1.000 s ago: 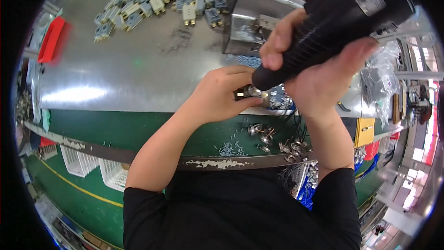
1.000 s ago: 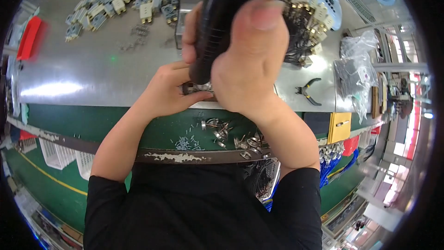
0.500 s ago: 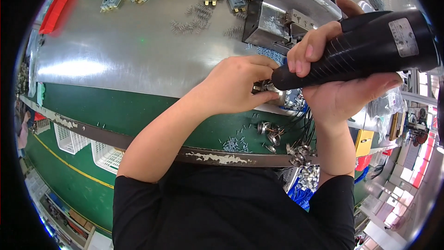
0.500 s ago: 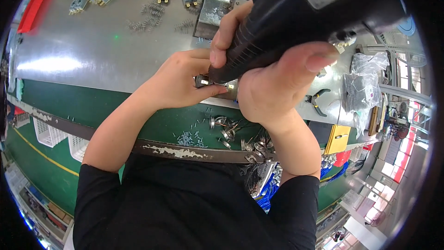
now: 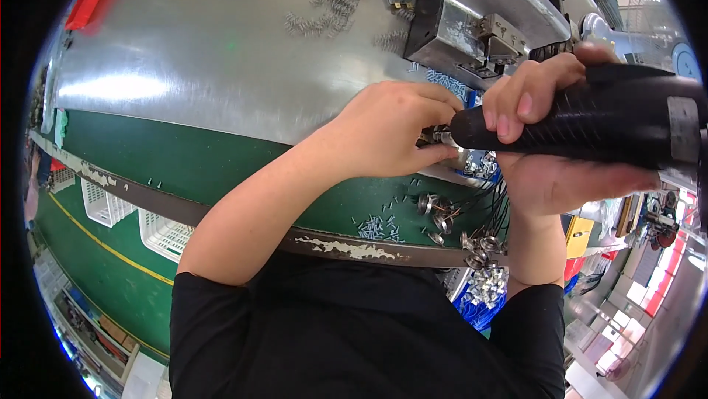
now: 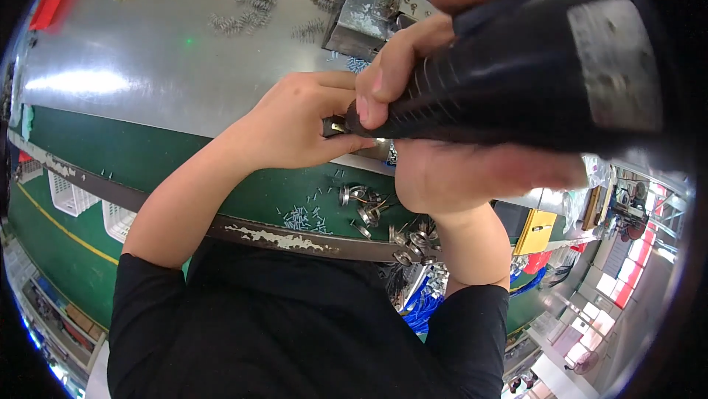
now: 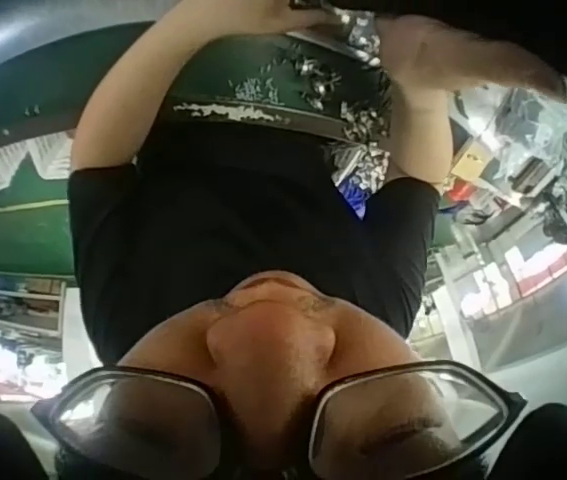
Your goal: Assemble small mechanical or electronic components on a production line using an electric screwdriver.
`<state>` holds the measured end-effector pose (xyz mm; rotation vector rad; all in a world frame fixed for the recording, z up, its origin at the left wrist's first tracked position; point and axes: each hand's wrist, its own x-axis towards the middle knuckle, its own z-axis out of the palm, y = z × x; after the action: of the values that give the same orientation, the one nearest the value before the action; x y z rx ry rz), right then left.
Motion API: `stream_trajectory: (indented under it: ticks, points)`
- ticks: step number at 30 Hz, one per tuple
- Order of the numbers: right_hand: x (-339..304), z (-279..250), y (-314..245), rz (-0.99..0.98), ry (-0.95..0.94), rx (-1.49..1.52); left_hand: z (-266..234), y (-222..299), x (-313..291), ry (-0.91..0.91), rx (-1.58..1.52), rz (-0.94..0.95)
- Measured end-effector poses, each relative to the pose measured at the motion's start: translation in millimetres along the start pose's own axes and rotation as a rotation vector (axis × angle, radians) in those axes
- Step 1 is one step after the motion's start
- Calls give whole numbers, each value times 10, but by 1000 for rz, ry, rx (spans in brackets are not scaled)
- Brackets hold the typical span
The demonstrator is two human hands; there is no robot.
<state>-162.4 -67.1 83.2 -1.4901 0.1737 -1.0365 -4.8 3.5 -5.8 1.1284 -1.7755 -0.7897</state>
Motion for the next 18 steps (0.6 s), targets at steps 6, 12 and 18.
stream_trajectory:
  ticks: [6,12,18]
  points:
    - [10,-48,99,-74,-125,26,-2,-9,-2,10,0,6]
    - [6,-14,136,-78,-163,54,14,-25,-18,21,-18,-6]
    - [-26,-1,157,-115,-155,82,4,-6,-11,-5,-17,-13]
